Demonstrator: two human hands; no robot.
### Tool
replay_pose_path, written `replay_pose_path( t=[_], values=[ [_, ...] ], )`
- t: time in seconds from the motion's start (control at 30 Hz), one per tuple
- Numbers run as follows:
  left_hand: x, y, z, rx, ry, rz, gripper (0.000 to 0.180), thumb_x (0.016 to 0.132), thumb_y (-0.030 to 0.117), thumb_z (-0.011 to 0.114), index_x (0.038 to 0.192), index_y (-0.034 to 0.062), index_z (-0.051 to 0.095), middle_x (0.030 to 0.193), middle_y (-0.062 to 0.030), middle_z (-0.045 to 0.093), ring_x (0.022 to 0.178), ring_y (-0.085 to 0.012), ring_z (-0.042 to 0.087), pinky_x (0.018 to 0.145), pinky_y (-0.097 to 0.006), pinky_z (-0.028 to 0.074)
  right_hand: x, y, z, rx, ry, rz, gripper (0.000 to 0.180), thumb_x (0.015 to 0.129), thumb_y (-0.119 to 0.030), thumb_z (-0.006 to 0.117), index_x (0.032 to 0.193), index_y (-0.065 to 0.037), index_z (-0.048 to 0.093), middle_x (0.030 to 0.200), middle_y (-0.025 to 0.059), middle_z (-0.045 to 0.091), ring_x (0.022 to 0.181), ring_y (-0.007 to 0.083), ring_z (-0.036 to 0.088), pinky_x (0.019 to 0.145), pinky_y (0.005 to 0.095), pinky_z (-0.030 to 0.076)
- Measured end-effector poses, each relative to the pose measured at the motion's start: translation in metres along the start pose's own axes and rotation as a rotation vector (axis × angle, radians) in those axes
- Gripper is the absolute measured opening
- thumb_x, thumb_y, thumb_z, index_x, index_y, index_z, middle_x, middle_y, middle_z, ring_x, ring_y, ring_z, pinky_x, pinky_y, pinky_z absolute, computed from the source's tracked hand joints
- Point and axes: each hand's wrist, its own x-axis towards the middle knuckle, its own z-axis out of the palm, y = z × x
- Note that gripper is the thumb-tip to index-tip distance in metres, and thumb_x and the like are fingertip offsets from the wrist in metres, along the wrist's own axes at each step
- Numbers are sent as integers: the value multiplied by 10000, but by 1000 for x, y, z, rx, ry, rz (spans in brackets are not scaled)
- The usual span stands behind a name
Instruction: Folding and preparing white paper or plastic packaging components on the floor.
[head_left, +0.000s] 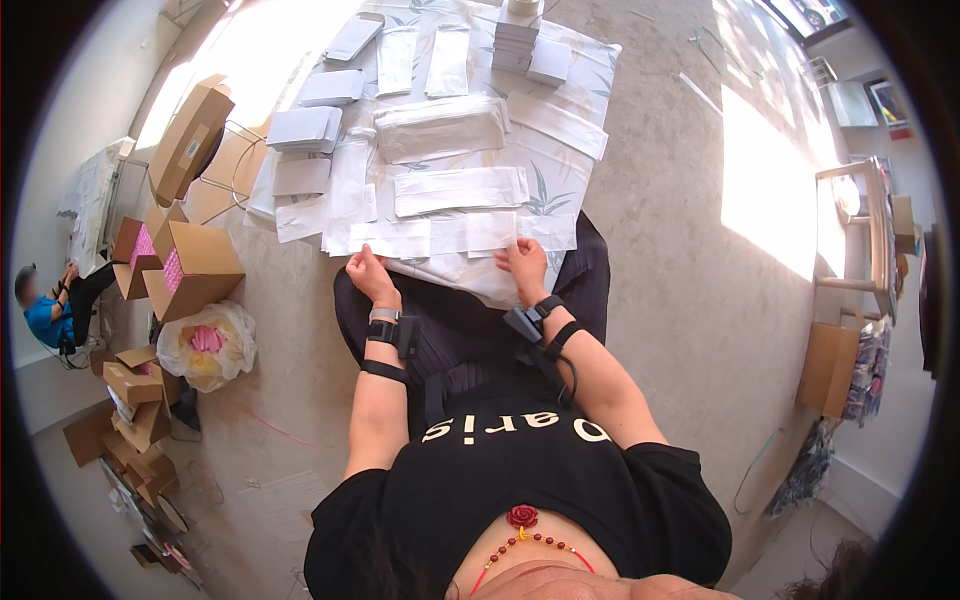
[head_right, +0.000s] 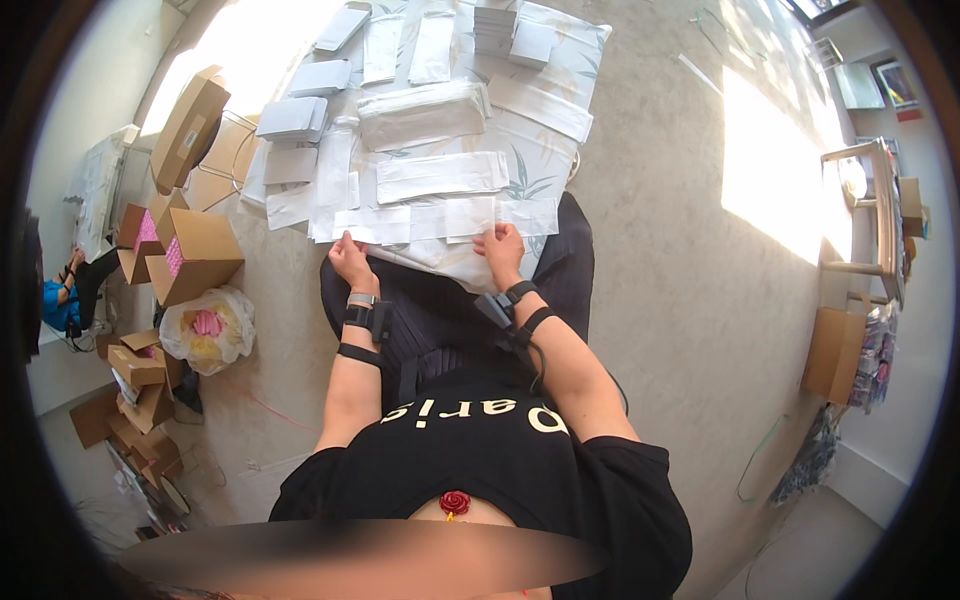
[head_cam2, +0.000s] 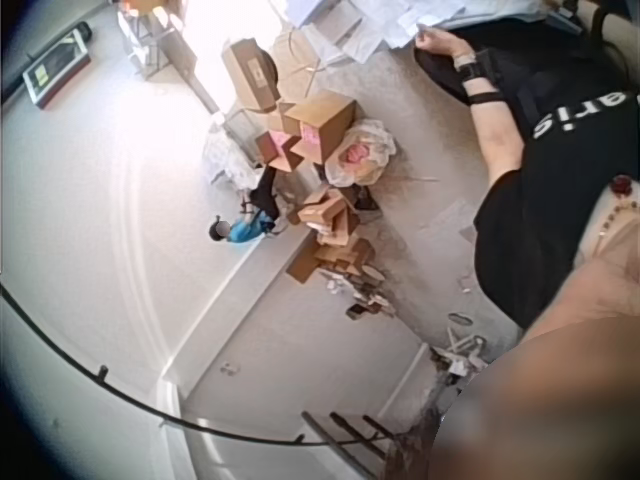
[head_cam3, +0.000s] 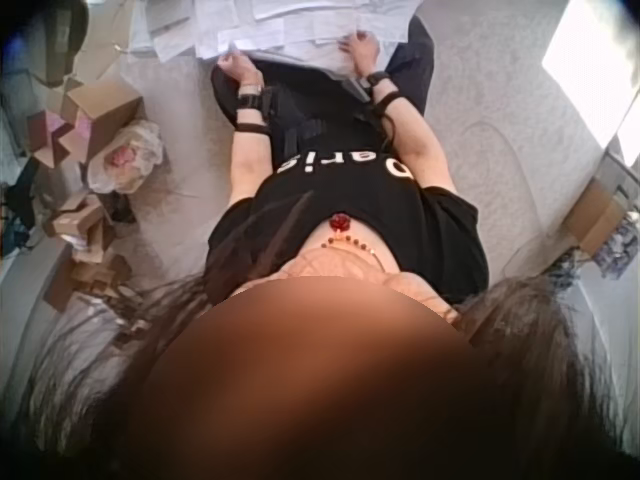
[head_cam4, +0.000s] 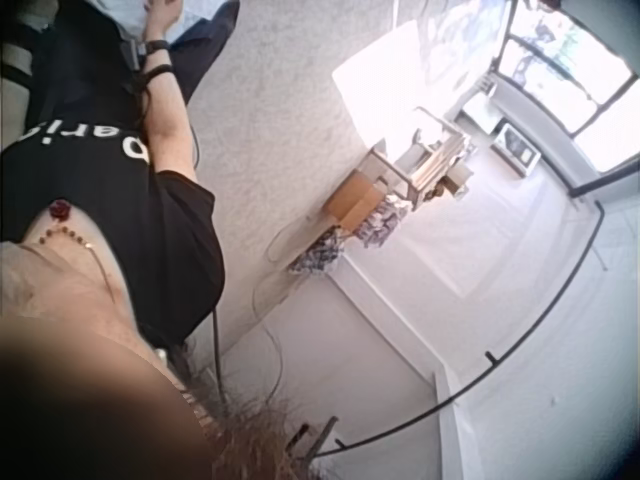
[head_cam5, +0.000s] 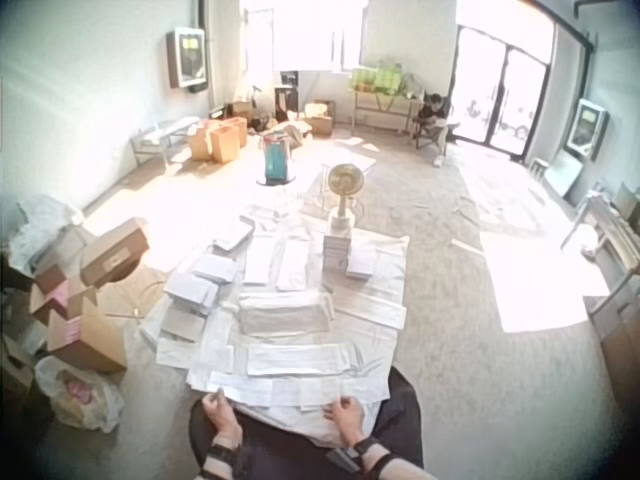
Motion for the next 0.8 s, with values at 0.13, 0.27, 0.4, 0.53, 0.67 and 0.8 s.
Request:
replay_pose_path(
  t=[0.13, 0.27, 0.4, 0.53, 0.67, 0.8],
  values=[
    [-40, 4, 13, 642, -102, 326, 615, 852, 282, 856, 1244, 5, 473, 954, -98, 659, 865, -202, 643, 794, -365, 534, 5, -4, -7, -138, 39, -5, 219, 979, -118, 640, 1093, 62, 589, 924, 148, 706, 729, 206, 754, 563, 302, 612],
    [-59, 11, 19, 965, -198, 476, 629, 820, 195, 837, 1285, 37, 444, 973, -107, 640, 856, -268, 628, 817, -418, 518, 9, 2, -14, -235, 47, -80, 193, 976, -132, 652, 1041, 46, 615, 867, 128, 710, 667, 187, 744, 512, 289, 579],
    [-51, 6, 14, 1008, -212, 543, 577, 837, 138, 787, 1285, 22, 444, 917, -111, 673, 851, -275, 669, 814, -419, 527, 8, 1, -13, -283, 53, -109, 172, 971, -143, 650, 1003, 25, 633, 807, 100, 712, 623, 176, 732, 488, 282, 552],
    [-51, 4, 16, 945, -214, 467, 541, 835, 118, 771, 1248, -15, 450, 835, -118, 699, 779, -295, 707, 775, -422, 548, 7, -1, -17, -352, 86, -133, 171, 949, -153, 664, 968, 16, 651, 772, 92, 714, 579, 173, 712, 496, 294, 542],
    [-49, -1, 11, 950, -238, 535, 502, 827, 119, 777, 1184, -30, 458, 830, -133, 706, 752, -309, 715, 750, -425, 558, 6, -1, -21, -396, 107, -198, 181, 932, -164, 684, 945, 16, 663, 757, 100, 709, 547, 175, 690, 517, 314, 541],
    [-51, -5, 9, 924, -213, 476, 526, 798, 191, 823, 1114, -24, 462, 841, -133, 643, 777, -315, 661, 770, -432, 528, 6, 0, -25, -450, 125, -253, 188, 922, -171, 694, 937, 16, 676, 742, 90, 698, 535, 163, 669, 518, 311, 535]
  ],
)
